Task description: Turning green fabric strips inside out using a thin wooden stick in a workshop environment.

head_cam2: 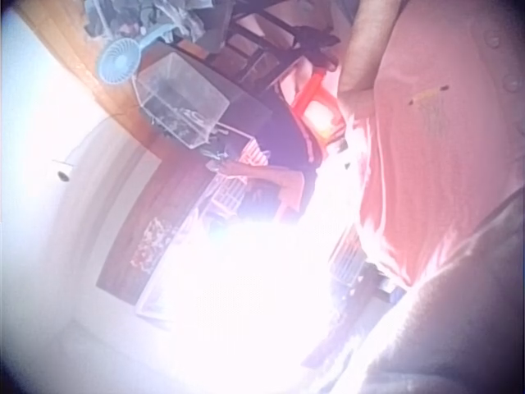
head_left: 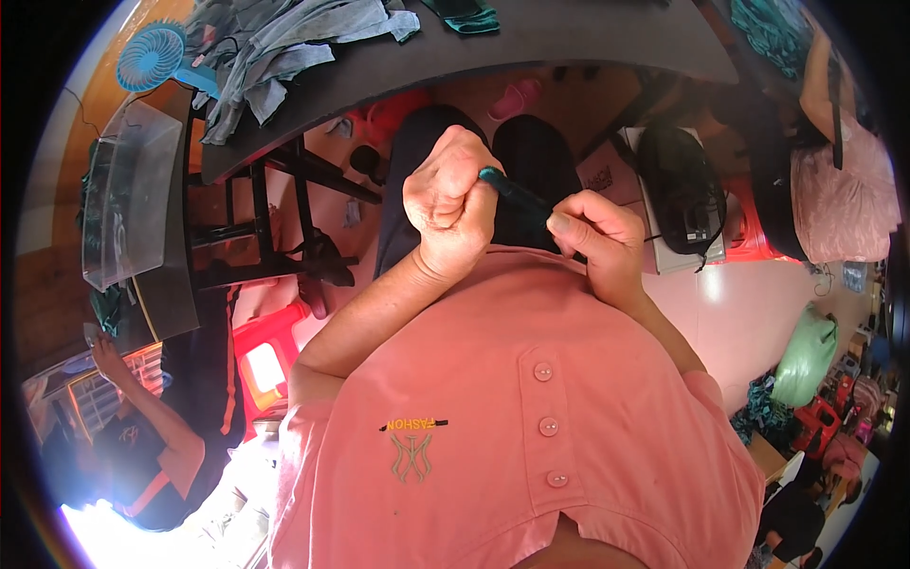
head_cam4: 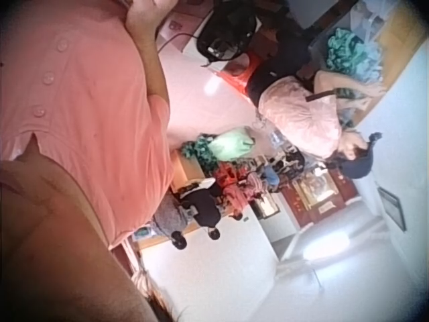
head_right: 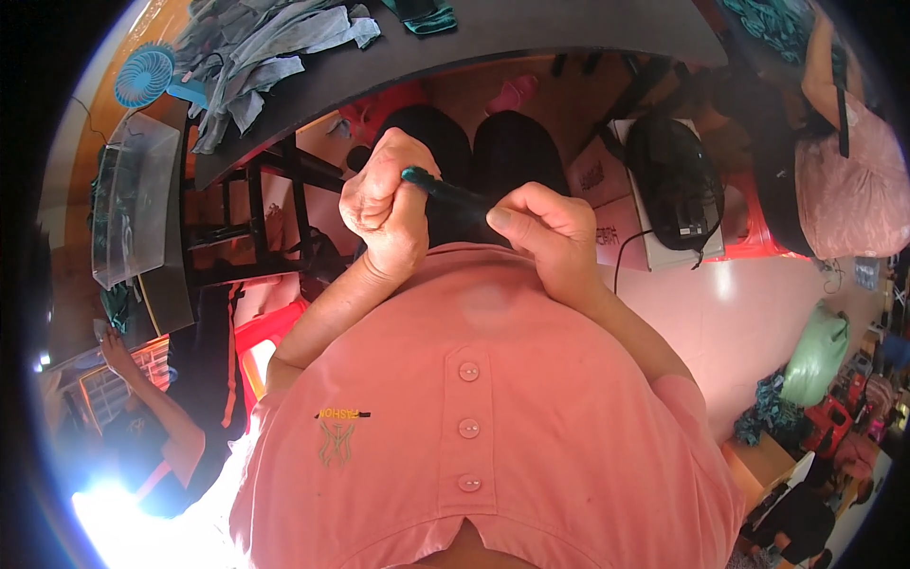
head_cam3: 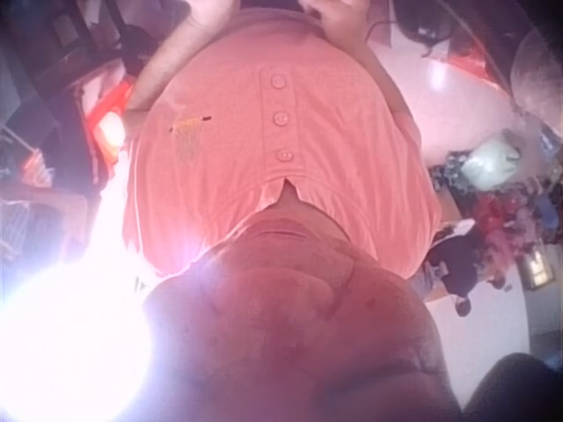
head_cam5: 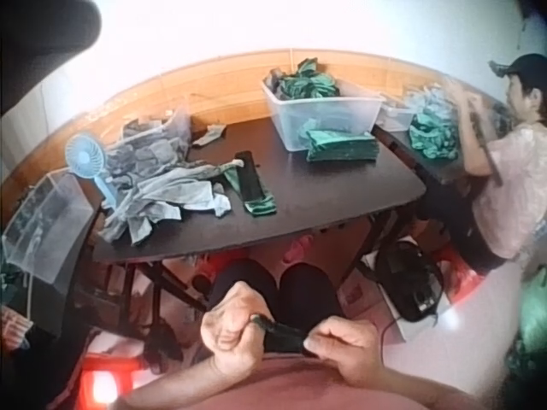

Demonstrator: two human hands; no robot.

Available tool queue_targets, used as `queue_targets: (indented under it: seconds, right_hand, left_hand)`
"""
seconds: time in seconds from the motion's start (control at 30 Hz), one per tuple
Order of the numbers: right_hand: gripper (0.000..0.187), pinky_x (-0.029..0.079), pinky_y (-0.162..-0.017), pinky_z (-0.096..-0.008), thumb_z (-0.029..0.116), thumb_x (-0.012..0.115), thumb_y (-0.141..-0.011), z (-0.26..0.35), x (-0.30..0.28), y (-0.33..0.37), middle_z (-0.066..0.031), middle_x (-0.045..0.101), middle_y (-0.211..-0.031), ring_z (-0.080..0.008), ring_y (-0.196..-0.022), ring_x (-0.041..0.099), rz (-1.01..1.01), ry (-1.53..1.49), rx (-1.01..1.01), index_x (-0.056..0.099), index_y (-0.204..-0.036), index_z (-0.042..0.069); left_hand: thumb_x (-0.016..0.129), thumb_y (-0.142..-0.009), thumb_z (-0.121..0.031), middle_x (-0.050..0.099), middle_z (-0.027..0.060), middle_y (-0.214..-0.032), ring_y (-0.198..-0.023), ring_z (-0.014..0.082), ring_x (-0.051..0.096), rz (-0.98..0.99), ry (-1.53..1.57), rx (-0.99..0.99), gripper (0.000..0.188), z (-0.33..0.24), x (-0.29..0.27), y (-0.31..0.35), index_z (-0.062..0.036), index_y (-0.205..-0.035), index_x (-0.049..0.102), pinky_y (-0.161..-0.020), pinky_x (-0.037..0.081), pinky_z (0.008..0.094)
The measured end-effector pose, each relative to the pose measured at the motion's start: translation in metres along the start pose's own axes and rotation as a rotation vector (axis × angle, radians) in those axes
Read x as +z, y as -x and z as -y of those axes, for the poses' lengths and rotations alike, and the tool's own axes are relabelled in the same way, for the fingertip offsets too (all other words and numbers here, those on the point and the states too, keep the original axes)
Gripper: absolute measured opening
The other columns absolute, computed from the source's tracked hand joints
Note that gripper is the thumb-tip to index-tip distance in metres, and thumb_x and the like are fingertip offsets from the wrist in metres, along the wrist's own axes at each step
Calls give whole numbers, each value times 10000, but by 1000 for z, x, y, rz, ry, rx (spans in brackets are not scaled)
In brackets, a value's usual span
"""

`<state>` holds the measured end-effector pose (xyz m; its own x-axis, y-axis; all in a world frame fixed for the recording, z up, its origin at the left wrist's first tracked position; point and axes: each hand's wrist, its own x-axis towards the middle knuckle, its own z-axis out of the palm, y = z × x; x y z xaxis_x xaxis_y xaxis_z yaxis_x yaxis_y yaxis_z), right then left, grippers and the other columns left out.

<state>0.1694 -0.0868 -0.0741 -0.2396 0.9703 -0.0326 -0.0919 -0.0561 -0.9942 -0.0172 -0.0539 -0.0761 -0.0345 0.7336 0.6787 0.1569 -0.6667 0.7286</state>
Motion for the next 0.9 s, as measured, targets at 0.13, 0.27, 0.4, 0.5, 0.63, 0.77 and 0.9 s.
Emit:
queue_targets:
  seconds: [0.13, 0.27, 0.4, 0.5, 0.63, 0.77, 0.9]
  right_hand:
    - [115, 259, -487, -203, 66, 652, -867, -2, 3, 0, 52, 471, -596, -14, -538, 366, -29, -85, 22, 626, -772, 5]
    - [108, 269, -490, -203, 56, 650, -866, -5, 1, 1, 49, 477, -594, -18, -540, 379, -27, -109, -42, 629, -776, 0]
    - [96, 295, -499, -204, 49, 652, -862, 2, 1, 0, 34, 504, -609, -24, -548, 404, 6, 75, -170, 632, -788, -9]
    - [96, 314, -512, -206, 50, 654, -860, 1, -5, -2, 25, 527, -630, -31, -561, 420, 10, 160, -184, 632, -790, -11]
    - [96, 338, -533, -206, 57, 654, -862, 0, -9, -3, 17, 546, -654, -44, -581, 450, -76, 58, -129, 635, -794, -9]
    - [97, 352, -552, -200, 77, 648, -881, -3, -9, -7, 4, 564, -686, -53, -596, 468, -203, 61, -223, 636, -855, -16]
    - [90, 384, -577, -201, 61, 640, -893, 2, 4, -7, -10, 581, -740, -61, -628, 488, -237, 120, -304, 634, -889, -29]
  left_hand:
    - [479, -649, 151, 503, 43, -634, -580, 216, 475, -4, -41, -23, 207, -2, 3, -3, -54, -630, 487, -524, 383, 299]
    - [512, -693, 106, 486, 35, -616, -574, 216, 467, 38, -58, 28, 179, -3, 5, -7, -60, -635, 477, -517, 370, 302]
    - [536, -697, 84, 490, 35, -608, -571, 216, 463, 56, -38, 37, 150, 9, 2, -10, -54, -656, 496, -520, 364, 305]
    - [534, -695, 104, 525, 38, -658, -606, 193, 486, 2, 11, 7, 146, 14, 0, -7, -41, -679, 541, -556, 399, 295]
    - [537, -681, 127, 564, 49, -768, -654, 167, 506, -60, 132, -29, 180, -1, 2, -18, -23, -764, 593, -611, 434, 277]
    - [590, -695, 117, 584, 49, -896, -750, 139, 536, -120, 41, -272, 283, -24, -10, -12, -19, -939, 631, -672, 449, 253]
    - [695, -753, 7, 599, 24, -903, -789, 98, 562, 38, 285, -463, 269, -41, 1, -22, -5, -1016, 641, -702, 442, 224]
